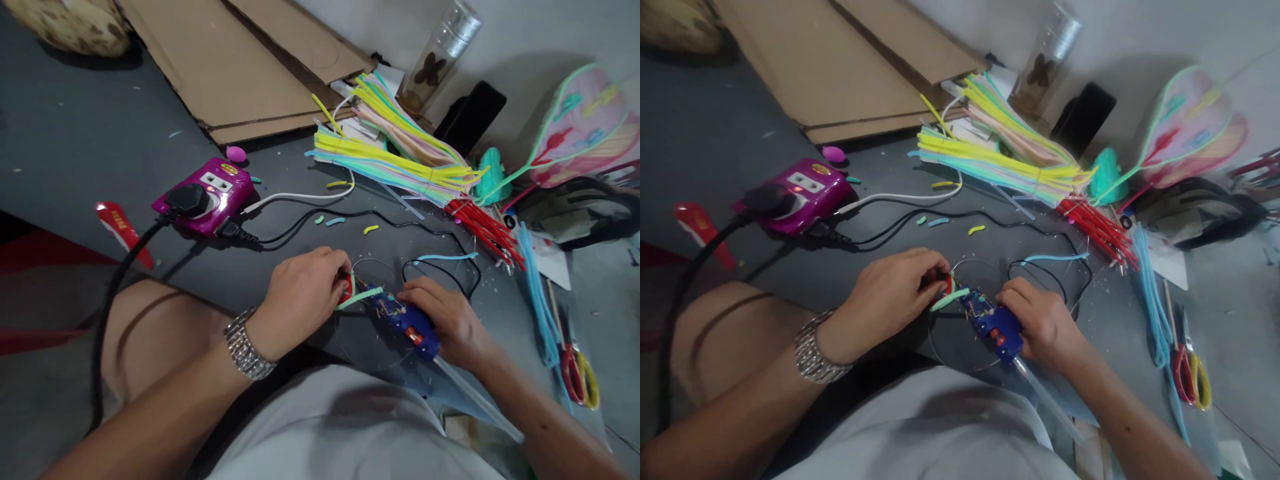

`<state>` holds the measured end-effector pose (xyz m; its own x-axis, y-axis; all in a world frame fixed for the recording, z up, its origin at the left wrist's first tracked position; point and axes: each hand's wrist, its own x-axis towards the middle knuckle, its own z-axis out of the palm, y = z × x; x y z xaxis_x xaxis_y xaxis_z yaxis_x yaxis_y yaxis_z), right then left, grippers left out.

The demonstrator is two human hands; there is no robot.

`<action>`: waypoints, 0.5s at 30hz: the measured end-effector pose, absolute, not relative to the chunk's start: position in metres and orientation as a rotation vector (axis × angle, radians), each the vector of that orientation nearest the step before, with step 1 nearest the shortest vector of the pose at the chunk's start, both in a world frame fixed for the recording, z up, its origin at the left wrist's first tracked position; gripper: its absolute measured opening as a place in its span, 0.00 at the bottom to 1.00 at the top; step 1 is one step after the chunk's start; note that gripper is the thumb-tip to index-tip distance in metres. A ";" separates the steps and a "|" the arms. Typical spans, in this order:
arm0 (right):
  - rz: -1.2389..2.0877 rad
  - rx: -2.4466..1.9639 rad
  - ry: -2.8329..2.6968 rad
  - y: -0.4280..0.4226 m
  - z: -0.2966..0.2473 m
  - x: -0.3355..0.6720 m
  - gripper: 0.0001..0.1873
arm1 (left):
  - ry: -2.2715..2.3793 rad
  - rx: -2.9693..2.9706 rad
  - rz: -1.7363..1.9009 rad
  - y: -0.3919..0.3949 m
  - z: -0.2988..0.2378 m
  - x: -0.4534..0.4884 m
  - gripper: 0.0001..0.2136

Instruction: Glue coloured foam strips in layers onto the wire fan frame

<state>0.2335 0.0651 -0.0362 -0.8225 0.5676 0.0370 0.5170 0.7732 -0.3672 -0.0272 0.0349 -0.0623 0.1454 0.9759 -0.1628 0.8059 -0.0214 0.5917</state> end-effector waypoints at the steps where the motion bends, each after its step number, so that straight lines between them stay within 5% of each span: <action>1: 0.590 -0.877 -2.757 0.065 -0.034 0.236 0.07 | 1.697 1.862 0.393 0.035 -0.062 -0.027 0.06; 5: 0.810 -1.035 -2.589 0.063 -0.027 0.244 0.07 | 1.689 1.850 0.424 0.035 -0.062 -0.028 0.05; 10: 1.151 -1.518 -2.316 0.060 -0.022 0.240 0.19 | 1.703 1.856 0.429 0.033 -0.064 -0.027 0.05; 15: 1.489 -1.502 -2.212 0.067 -0.020 0.230 0.20 | 1.695 1.896 0.446 0.032 -0.066 -0.028 0.04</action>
<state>0.2302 0.0673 -0.0199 -0.5156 0.7480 -0.4180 0.6689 0.0464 -0.7419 -0.0280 0.0323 -0.0657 0.1488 0.9822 -0.1147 0.7988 -0.0511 0.5994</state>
